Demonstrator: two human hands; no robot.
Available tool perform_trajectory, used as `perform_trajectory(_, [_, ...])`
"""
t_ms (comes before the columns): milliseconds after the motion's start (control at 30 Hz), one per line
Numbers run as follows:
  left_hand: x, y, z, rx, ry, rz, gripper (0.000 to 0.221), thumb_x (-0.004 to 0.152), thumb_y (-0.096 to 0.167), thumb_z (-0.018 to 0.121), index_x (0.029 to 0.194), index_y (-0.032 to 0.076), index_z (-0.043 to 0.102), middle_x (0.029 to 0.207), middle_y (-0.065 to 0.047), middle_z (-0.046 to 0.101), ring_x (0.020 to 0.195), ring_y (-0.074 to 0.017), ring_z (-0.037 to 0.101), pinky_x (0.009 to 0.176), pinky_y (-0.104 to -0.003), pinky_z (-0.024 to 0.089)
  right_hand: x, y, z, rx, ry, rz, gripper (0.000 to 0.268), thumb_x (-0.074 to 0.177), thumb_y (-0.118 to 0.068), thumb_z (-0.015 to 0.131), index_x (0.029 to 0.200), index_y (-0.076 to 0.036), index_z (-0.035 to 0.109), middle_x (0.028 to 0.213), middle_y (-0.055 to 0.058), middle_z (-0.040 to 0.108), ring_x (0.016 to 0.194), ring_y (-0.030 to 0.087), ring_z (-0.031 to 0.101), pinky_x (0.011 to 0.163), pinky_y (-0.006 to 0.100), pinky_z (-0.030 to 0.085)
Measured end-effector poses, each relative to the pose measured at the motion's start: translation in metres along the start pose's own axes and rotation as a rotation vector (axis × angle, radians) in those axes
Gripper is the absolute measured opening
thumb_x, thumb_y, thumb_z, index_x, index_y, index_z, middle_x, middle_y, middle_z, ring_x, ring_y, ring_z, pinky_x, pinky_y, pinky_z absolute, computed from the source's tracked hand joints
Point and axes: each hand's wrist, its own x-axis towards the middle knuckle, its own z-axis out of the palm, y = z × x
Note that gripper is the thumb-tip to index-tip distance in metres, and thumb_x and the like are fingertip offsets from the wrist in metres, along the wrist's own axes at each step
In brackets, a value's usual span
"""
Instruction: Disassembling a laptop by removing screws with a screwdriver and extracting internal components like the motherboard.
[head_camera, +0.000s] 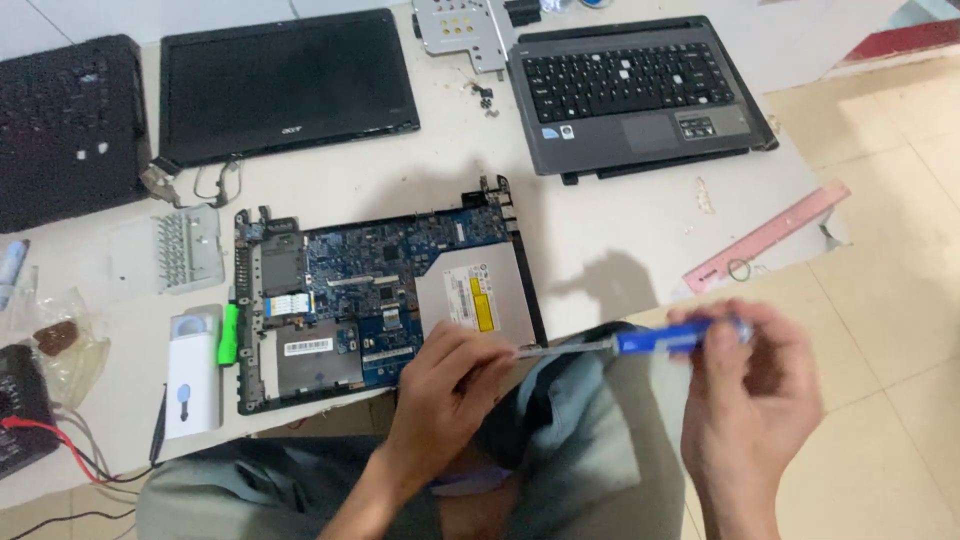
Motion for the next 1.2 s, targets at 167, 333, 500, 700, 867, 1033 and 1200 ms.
perform_trajectory(167, [-0.038, 0.000, -0.022, -0.186, 0.075, -0.501, 0.002, 0.086, 0.006, 0.068, 0.084, 0.007, 0.068, 0.071, -0.001, 0.065, 0.058, -0.0117, 0.056, 0.058, -0.023, 0.047, -0.044, 0.061, -0.006, -0.144, -0.041, 0.784, 0.021, 0.088, -0.002, 0.062, 0.105, 0.008, 0.070, 0.126, 0.013, 0.069, 0.095, 0.027, 0.065, 0.083, 0.039, 0.053])
perform_trajectory(333, [-0.067, -0.006, -0.011, -0.448, 0.394, -0.743, 0.002, 0.089, -0.003, 0.061, 0.090, -0.001, 0.062, 0.082, -0.013, 0.069, 0.070, -0.0182, 0.060, 0.071, -0.029, 0.052, -0.139, 0.135, 0.008, 0.010, -0.579, 0.814, 0.031, 0.084, 0.001, 0.061, 0.101, 0.006, 0.086, 0.065, 0.019, 0.081, 0.052, 0.021, 0.069, 0.052, 0.027, 0.055])
perform_trajectory(500, [-0.076, 0.007, -0.010, -0.450, 0.350, -1.004, 0.007, 0.084, 0.003, 0.069, 0.087, -0.004, 0.070, 0.071, -0.017, 0.076, 0.063, -0.0212, 0.069, 0.064, -0.031, 0.058, -0.167, 0.157, 0.018, 0.349, -0.607, 0.842, 0.034, 0.090, -0.008, 0.058, 0.108, 0.014, 0.077, 0.069, 0.017, 0.070, 0.056, 0.018, 0.057, 0.055, 0.030, 0.044])
perform_trajectory(700, [-0.054, 0.006, -0.036, -0.156, 0.049, -0.518, 0.017, 0.080, 0.016, 0.073, 0.094, 0.006, 0.074, 0.089, -0.009, 0.076, 0.076, -0.0191, 0.068, 0.068, -0.031, 0.056, -0.148, 0.197, -0.007, 0.335, -0.744, 0.747, 0.046, 0.093, -0.033, 0.047, 0.080, 0.005, 0.069, 0.063, 0.016, 0.065, 0.052, 0.019, 0.049, 0.050, 0.031, 0.035])
perform_trajectory(867, [0.003, -0.036, -0.048, 0.525, -0.156, -0.149, 0.075, 0.075, 0.047, 0.080, 0.131, 0.004, 0.055, 0.134, -0.017, 0.051, 0.123, -0.0380, 0.048, 0.098, -0.059, 0.045, -0.105, 0.164, -0.003, 0.833, -0.523, 0.649, 0.029, 0.100, -0.026, 0.047, 0.079, -0.005, 0.044, 0.055, 0.010, 0.041, 0.035, 0.020, 0.036, 0.027, 0.035, 0.031])
perform_trajectory(1033, [0.060, -0.065, -0.038, 0.641, -0.446, 0.175, 0.094, 0.064, 0.046, 0.082, 0.137, -0.002, 0.047, 0.140, -0.019, 0.046, 0.124, -0.0350, 0.044, 0.099, -0.046, 0.035, -0.088, 0.166, -0.008, 0.619, -0.344, 0.691, 0.018, 0.099, -0.020, 0.050, 0.091, -0.004, 0.048, 0.062, 0.009, 0.044, 0.042, 0.017, 0.040, 0.033, 0.029, 0.028])
perform_trajectory(1200, [0.076, -0.076, -0.021, 0.669, -0.593, 0.237, 0.105, 0.055, 0.054, 0.086, 0.136, 0.001, 0.045, 0.132, -0.016, 0.051, 0.120, -0.0343, 0.047, 0.101, -0.044, 0.034, -0.092, 0.181, -0.009, 0.700, -0.265, 0.745, 0.014, 0.097, -0.016, 0.052, 0.097, -0.002, 0.047, 0.059, 0.009, 0.043, 0.039, 0.018, 0.039, 0.028, 0.029, 0.025])
